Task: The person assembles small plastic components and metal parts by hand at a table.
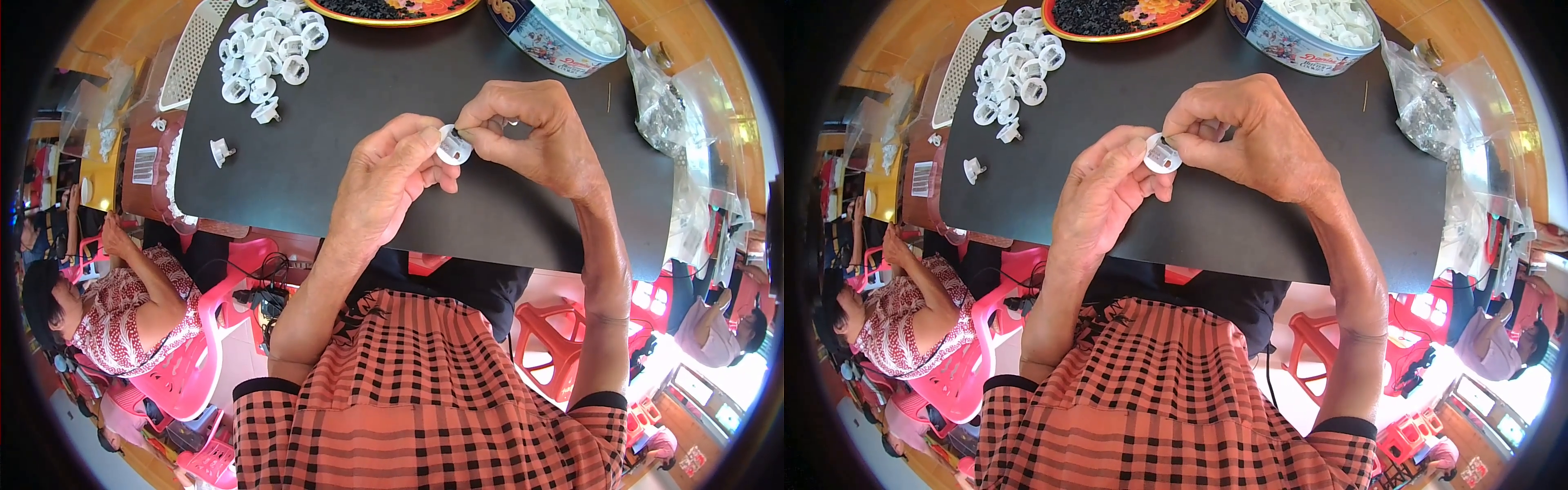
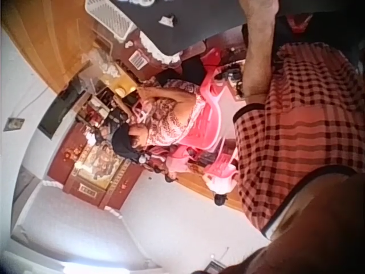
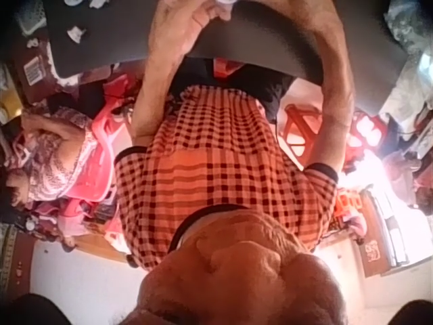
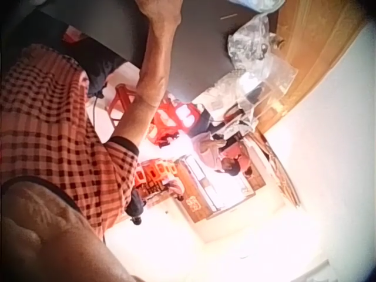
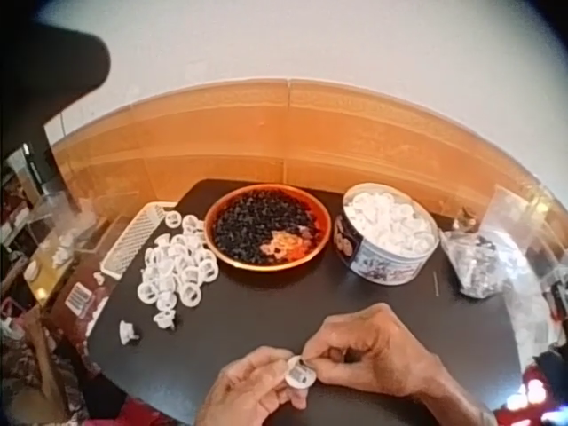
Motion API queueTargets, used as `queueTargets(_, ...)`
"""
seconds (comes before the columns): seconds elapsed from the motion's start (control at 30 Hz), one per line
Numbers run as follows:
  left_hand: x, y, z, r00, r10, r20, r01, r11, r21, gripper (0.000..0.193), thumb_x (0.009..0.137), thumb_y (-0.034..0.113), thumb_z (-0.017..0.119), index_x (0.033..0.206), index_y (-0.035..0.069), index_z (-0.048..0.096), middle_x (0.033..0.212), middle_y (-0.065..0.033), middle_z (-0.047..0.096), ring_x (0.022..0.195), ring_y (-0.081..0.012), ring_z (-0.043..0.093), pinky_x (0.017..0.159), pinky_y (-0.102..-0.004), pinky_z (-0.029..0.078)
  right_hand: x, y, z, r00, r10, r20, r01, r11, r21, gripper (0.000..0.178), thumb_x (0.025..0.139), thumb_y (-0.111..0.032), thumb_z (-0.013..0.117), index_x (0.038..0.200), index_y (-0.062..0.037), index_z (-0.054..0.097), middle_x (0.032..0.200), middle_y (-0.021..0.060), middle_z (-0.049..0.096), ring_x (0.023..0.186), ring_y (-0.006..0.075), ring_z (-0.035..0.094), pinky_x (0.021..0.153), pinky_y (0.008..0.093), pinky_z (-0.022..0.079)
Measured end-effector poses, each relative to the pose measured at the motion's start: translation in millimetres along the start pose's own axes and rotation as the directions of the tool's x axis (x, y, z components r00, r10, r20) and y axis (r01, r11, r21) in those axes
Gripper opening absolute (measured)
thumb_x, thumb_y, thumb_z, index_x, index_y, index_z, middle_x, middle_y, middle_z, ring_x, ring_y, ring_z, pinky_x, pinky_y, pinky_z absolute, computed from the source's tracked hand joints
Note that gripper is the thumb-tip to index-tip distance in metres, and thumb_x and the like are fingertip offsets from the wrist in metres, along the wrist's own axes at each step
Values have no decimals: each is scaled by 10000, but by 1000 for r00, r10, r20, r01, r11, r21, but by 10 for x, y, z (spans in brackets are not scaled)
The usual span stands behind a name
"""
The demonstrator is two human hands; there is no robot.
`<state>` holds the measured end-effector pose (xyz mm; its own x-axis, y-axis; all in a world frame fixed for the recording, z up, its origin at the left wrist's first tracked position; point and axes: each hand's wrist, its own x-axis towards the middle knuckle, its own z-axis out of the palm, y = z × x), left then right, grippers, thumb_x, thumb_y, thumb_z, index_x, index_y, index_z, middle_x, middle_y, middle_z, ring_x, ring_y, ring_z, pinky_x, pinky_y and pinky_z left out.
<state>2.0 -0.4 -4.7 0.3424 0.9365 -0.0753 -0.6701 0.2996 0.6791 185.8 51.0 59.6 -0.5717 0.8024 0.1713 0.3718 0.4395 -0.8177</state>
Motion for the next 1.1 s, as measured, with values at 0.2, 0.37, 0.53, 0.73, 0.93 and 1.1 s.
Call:
queueTargets(0.2,6,4,-9,1000,-9,-22,8,999,-31,210,962,157,535,1038,-34,582,921,-119,638,791,-174,618,686,-319,512,3,10,-3,1000,12,8,-12,1000,1,27,755,-38,660,781,-30,661,663,31,602,608,105,547,580,259,446)
queueTargets(0.37,22,17,-15,1000,-12,-7,12,999,-41,201,957,157,546,1025,-28,584,920,-119,640,799,-176,623,692,-321,513,0,25,5,997,77,-9,-77,996,44,34,768,-53,663,787,-25,665,673,17,605,616,90,541,585,249,432)
queueTargets(0.53,11,12,-6,1000,-6,-11,5,999,-43,193,953,151,552,1022,-26,585,922,-115,641,803,-175,623,697,-323,512,0,7,7,997,76,-3,-75,997,30,36,767,-50,661,792,-25,664,680,15,607,614,87,538,586,248,431)
queueTargets(0.73,6,3,-6,1000,1,-18,-1,999,-42,185,951,141,552,1026,-26,584,927,-114,639,813,-173,622,706,-325,515,5,23,-2,998,57,8,-58,997,47,32,766,-46,659,789,-23,658,676,15,600,611,87,536,578,249,433)
queueTargets(0.93,-14,13,24,999,22,-30,-22,1000,9,218,964,161,513,1054,-25,582,917,-102,628,813,-170,601,722,-313,490,14,33,-2,1000,-20,12,20,1000,-4,39,761,-38,667,792,-20,652,681,20,596,602,93,537,567,252,439)
queueTargets(1.1,-20,8,18,999,40,-35,-40,999,21,216,962,158,515,1061,-23,580,923,-106,633,821,-170,605,727,-315,493,6,49,27,999,-35,-17,35,999,14,48,756,-23,667,800,-18,649,686,33,596,591,103,543,551,258,439)
